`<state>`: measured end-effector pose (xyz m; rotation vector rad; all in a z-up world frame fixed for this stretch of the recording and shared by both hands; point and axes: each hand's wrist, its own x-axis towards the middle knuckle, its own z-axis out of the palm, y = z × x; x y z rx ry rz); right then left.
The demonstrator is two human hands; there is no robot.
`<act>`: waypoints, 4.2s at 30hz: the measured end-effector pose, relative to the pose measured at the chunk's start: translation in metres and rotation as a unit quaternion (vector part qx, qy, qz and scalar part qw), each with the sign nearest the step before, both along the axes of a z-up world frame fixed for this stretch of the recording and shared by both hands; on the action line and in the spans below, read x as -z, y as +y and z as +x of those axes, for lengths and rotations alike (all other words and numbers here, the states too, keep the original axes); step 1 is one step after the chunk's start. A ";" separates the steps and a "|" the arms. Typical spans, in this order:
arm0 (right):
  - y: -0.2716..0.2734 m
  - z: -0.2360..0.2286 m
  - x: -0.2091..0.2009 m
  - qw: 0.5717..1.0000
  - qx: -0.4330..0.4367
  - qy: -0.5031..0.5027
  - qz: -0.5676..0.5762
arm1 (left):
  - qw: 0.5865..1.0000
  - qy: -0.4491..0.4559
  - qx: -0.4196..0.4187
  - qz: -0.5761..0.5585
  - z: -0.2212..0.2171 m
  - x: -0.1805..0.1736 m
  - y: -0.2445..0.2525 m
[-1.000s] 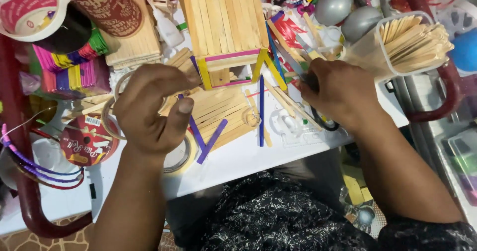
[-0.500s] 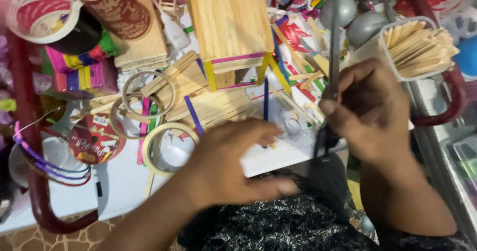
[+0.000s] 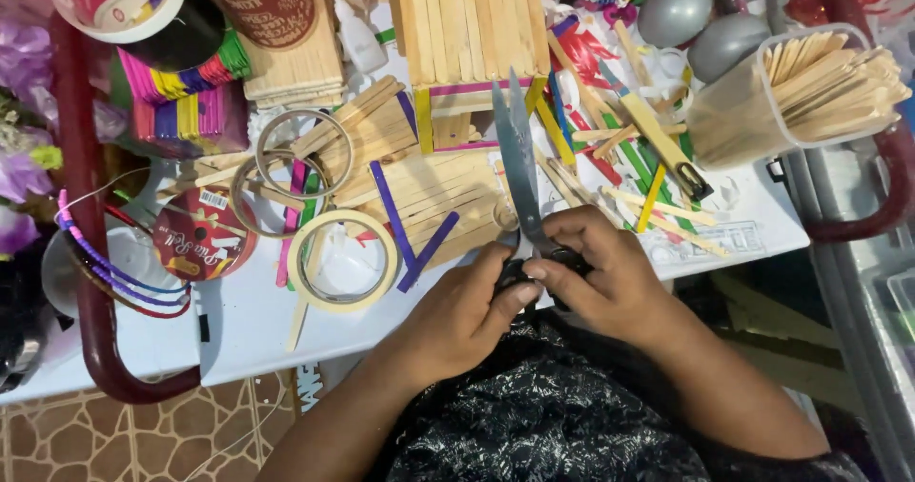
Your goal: The person is preparing and attaching small colored sticks and tape to decorate a popsicle stick house.
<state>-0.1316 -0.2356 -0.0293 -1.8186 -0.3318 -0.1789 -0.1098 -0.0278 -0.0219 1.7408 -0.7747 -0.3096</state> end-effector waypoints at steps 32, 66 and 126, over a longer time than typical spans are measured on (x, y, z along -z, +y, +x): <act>-0.084 0.041 -0.002 0.736 0.248 -0.023 -0.630 | 0.969 0.241 -0.044 -0.037 0.014 -0.024 0.003; -0.073 -0.014 -0.028 0.833 0.158 -0.163 -0.504 | 0.970 0.210 -0.037 0.114 0.024 -0.036 -0.013; -0.100 -0.008 -0.003 0.776 0.153 -0.170 -0.588 | 0.966 0.256 -0.026 0.037 0.024 -0.017 -0.019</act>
